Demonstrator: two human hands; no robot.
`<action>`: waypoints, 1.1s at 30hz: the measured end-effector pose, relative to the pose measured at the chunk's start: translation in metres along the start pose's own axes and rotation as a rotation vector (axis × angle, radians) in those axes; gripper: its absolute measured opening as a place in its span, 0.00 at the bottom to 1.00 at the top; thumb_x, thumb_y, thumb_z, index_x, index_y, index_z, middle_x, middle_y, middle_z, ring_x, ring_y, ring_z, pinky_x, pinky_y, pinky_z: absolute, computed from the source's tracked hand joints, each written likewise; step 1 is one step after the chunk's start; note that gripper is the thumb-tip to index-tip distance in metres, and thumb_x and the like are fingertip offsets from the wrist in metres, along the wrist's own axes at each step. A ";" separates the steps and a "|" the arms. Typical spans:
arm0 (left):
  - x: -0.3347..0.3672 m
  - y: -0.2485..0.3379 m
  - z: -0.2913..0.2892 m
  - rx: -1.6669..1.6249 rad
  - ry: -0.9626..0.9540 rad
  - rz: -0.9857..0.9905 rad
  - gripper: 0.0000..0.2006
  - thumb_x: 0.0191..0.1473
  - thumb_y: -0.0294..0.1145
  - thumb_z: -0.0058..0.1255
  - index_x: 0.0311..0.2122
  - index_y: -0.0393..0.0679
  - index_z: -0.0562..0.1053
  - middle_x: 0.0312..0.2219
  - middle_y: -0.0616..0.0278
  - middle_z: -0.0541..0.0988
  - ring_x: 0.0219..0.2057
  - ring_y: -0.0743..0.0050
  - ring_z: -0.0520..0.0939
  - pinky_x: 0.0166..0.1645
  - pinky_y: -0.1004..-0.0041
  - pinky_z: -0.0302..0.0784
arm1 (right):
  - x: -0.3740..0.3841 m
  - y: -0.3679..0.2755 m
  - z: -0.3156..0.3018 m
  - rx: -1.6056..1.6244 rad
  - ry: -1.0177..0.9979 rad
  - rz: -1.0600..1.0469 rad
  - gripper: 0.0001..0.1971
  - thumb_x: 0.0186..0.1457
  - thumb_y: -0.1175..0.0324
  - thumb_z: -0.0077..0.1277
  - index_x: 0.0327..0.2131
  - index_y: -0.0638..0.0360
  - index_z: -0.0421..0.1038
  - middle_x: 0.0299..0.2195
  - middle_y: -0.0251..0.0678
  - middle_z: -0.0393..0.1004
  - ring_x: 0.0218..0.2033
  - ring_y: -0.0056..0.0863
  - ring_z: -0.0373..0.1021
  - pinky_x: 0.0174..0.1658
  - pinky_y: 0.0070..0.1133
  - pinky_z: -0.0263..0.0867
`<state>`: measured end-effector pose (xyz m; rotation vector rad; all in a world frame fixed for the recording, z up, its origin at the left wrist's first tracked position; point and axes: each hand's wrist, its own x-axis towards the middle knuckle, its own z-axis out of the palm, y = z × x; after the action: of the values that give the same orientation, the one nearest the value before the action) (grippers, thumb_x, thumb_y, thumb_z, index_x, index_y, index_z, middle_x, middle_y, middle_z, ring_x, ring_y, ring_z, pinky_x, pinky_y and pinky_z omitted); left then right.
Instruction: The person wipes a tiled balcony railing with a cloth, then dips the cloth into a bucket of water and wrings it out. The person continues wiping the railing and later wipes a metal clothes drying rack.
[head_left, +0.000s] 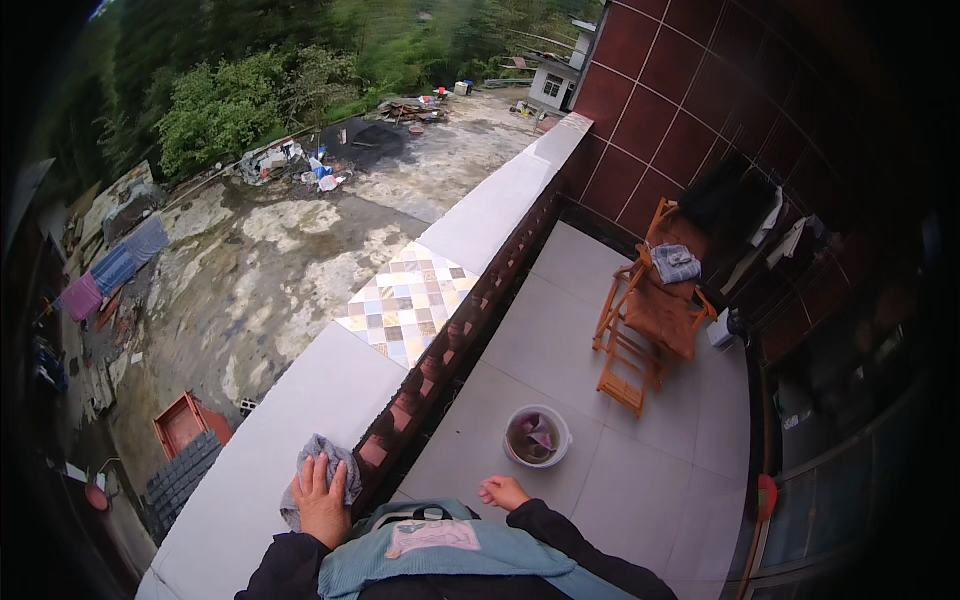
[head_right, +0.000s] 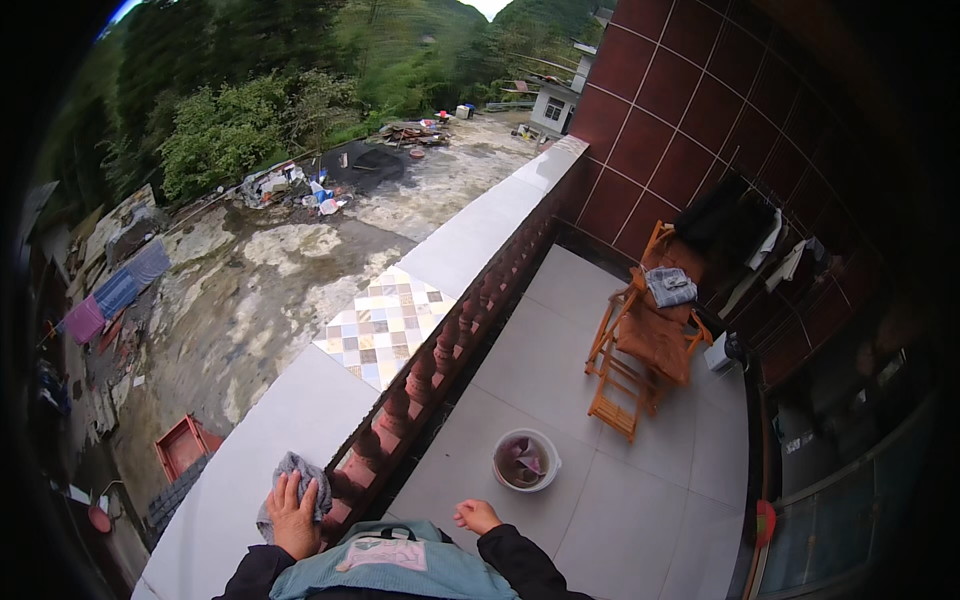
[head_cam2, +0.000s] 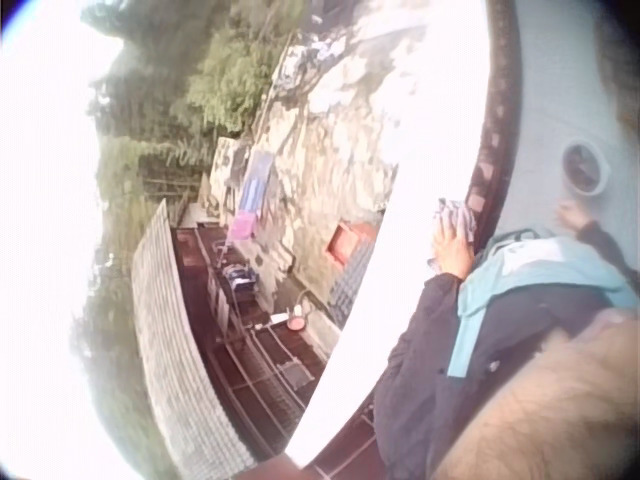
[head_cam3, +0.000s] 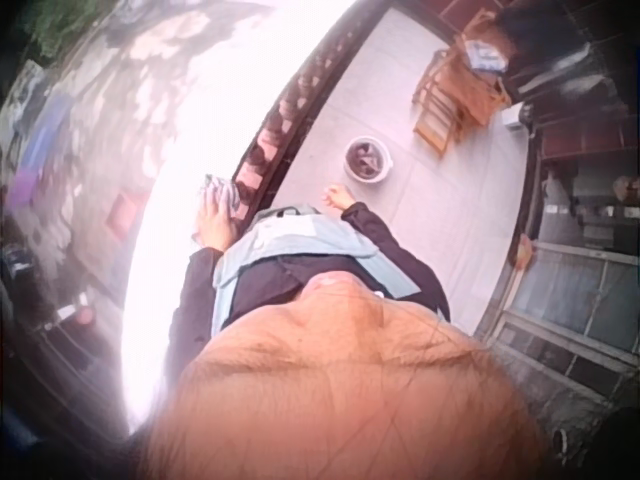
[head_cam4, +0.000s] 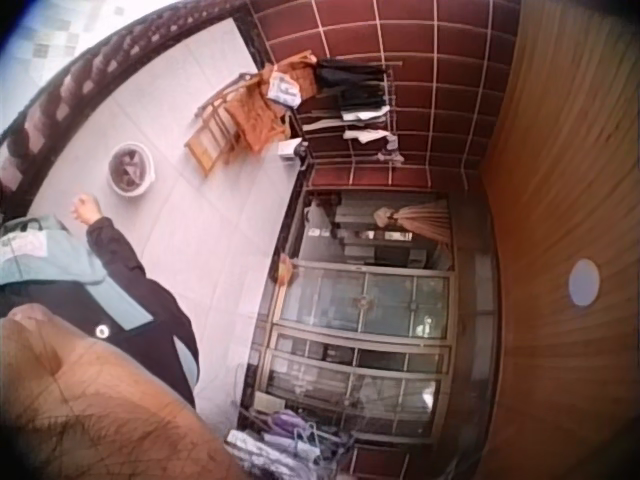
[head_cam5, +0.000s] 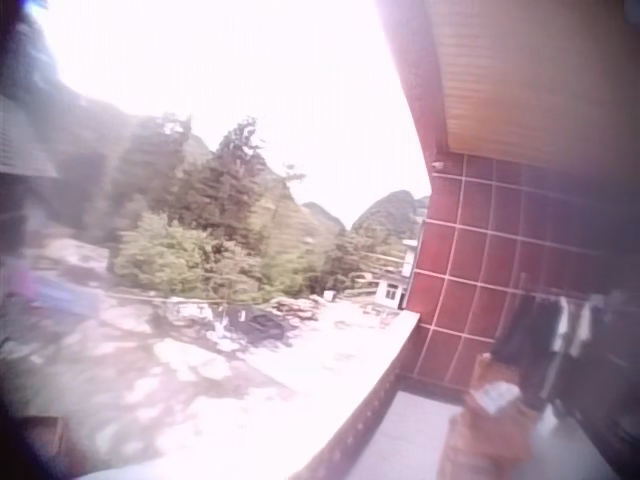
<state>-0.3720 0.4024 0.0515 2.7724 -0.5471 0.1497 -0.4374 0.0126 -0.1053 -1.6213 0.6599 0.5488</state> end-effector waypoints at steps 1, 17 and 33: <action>0.010 0.006 0.002 0.036 -0.007 0.008 0.35 0.41 0.28 0.57 0.60 0.50 0.68 0.64 0.48 0.59 0.67 0.42 0.55 0.65 0.41 0.50 | -0.003 0.002 0.000 0.005 0.008 -0.003 0.13 0.65 0.61 0.47 0.45 0.58 0.74 0.35 0.32 0.79 0.31 0.20 0.74 0.32 0.19 0.69; 0.118 0.044 0.031 0.122 -0.106 0.152 0.34 0.50 0.37 0.57 0.64 0.52 0.64 0.67 0.50 0.56 0.69 0.46 0.52 0.66 0.40 0.47 | -0.056 0.051 -0.002 0.128 0.204 0.069 0.13 0.65 0.60 0.47 0.43 0.59 0.74 0.35 0.33 0.80 0.31 0.22 0.76 0.33 0.20 0.70; 0.183 0.059 0.059 0.071 -0.160 0.283 0.32 0.49 0.32 0.55 0.63 0.54 0.66 0.68 0.51 0.54 0.69 0.44 0.52 0.65 0.37 0.50 | -0.088 0.082 0.024 0.196 0.327 0.115 0.14 0.64 0.59 0.49 0.41 0.60 0.74 0.33 0.34 0.80 0.28 0.22 0.77 0.30 0.20 0.70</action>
<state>-0.2233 0.2667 0.0415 2.7761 -0.9929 0.0090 -0.5578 0.0381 -0.1076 -1.5065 1.0226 0.2907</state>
